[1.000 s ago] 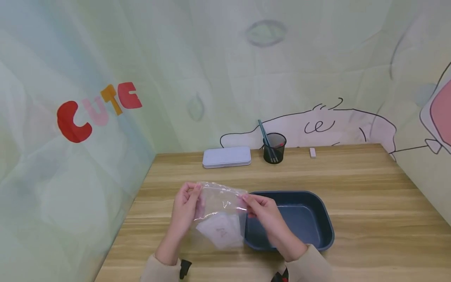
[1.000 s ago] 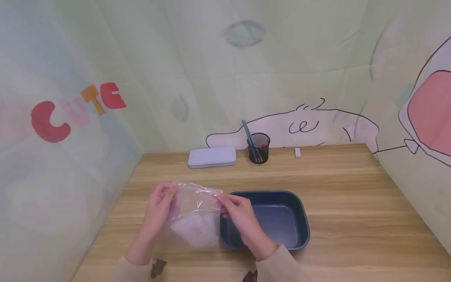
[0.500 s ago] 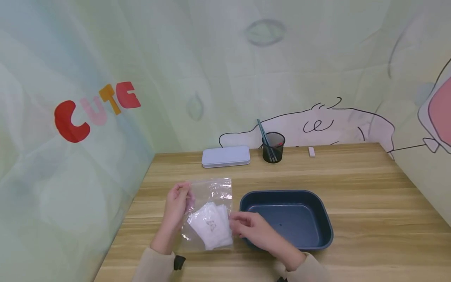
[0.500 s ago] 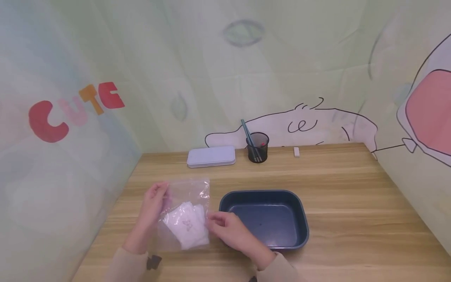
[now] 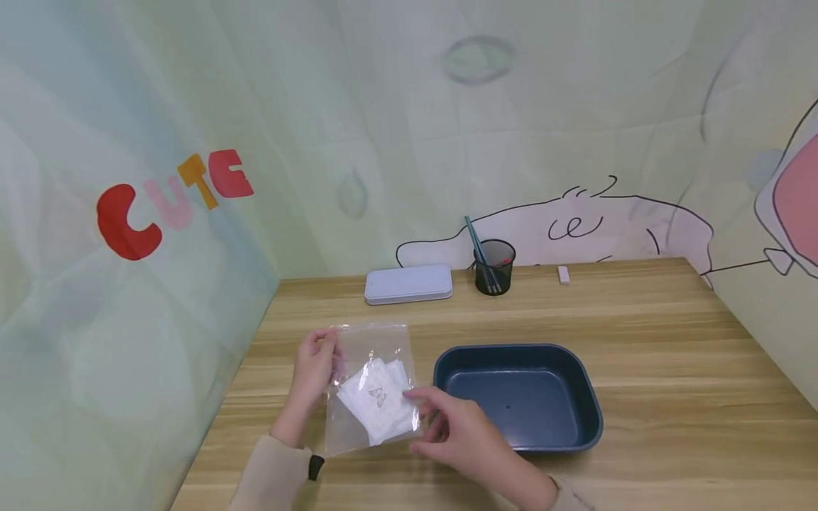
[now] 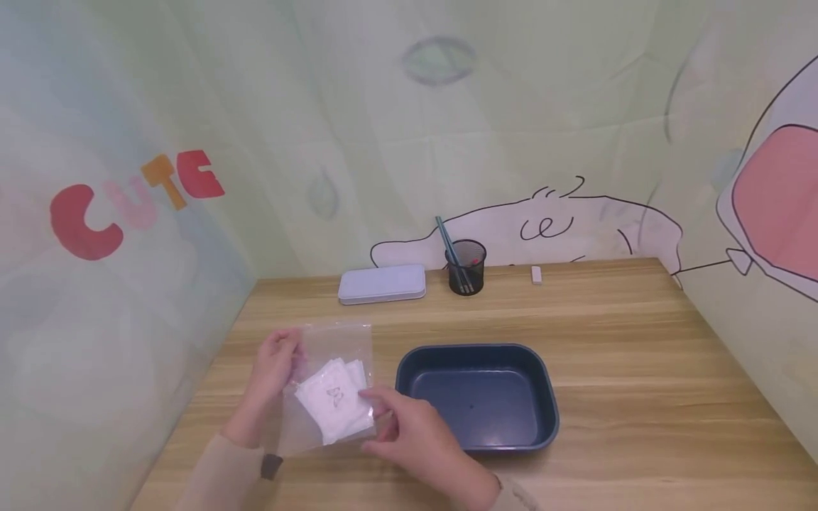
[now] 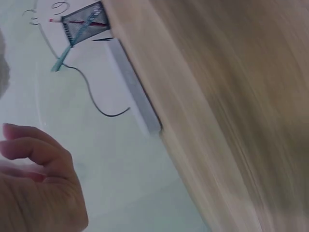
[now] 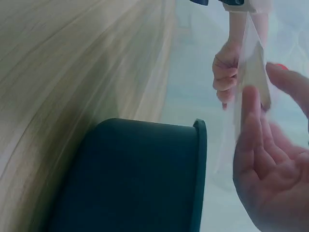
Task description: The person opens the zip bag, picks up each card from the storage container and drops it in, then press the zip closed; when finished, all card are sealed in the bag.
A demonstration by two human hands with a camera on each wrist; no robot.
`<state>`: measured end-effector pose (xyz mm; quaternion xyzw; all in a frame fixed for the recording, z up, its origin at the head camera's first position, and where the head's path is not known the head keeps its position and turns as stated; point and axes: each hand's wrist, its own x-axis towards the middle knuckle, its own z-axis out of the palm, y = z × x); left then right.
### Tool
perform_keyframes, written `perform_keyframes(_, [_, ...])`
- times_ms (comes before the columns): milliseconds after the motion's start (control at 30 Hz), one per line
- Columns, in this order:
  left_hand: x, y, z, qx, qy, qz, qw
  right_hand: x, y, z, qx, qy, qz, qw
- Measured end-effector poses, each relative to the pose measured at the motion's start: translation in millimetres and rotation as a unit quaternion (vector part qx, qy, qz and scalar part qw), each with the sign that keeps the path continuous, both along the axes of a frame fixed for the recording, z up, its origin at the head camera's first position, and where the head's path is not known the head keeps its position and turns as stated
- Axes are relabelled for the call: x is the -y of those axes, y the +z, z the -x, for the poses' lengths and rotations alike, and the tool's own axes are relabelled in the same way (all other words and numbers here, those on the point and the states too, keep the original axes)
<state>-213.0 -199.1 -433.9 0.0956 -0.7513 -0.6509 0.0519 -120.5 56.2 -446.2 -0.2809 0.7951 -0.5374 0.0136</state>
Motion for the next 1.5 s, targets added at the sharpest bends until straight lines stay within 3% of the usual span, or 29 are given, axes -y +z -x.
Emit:
perform_keyframes(100, [1.0,-6.5,4.9,0.003,-0.006,0.026,0.9996,3.4,-2.1,-2.2,-0.077,-0.032,-0.044,0.9955])
perform_keyframes(200, [2.3,-12.5,8.9,0.014,-0.013,0.058,0.9981,6.7,-7.7,-2.1,-0.161,-0.069,-0.083,0.9811])
perform_keyframes(400, [8.6,-20.1,13.1,0.052,-0.043,0.113,0.9913,10.9,-20.1,3.2,-0.299,-0.102,-0.166,0.934])
perform_keyframes(633, [16.2,-24.9,16.5,0.078,-0.09,0.182,0.9759,18.6,-26.1,6.6,-0.378,-0.106,-0.229,0.891])
perform_keyframes(800, [17.9,-26.1,17.5,0.098,-0.114,0.219,0.9642,28.8,-29.8,8.0,-0.438,-0.117,-0.268,0.8501])
perform_keyframes(933, [19.3,-27.3,17.1,0.105,-0.124,0.246,0.9555,35.3,-33.0,9.0,-0.46,-0.084,-0.328,0.8207])
perform_keyframes(1033, [20.4,-29.5,16.6,0.108,-0.13,0.262,0.9502,38.8,-36.3,10.2,-0.462,-0.051,-0.363,0.8075])
perform_keyframes(1233, [21.5,-31.5,17.3,0.113,-0.123,0.297,0.9402,44.2,-43.4,13.2,-0.483,-0.026,-0.419,0.7687])
perform_keyframes(1300, [21.2,-31.1,18.0,0.114,-0.12,0.305,0.9377,46.0,-44.6,13.8,-0.486,-0.023,-0.432,0.7598])
perform_keyframes(1500, [21.9,-30.9,20.7,0.122,-0.117,0.306,0.9367,51.9,-45.3,13.1,-0.47,-0.024,-0.47,0.7469])
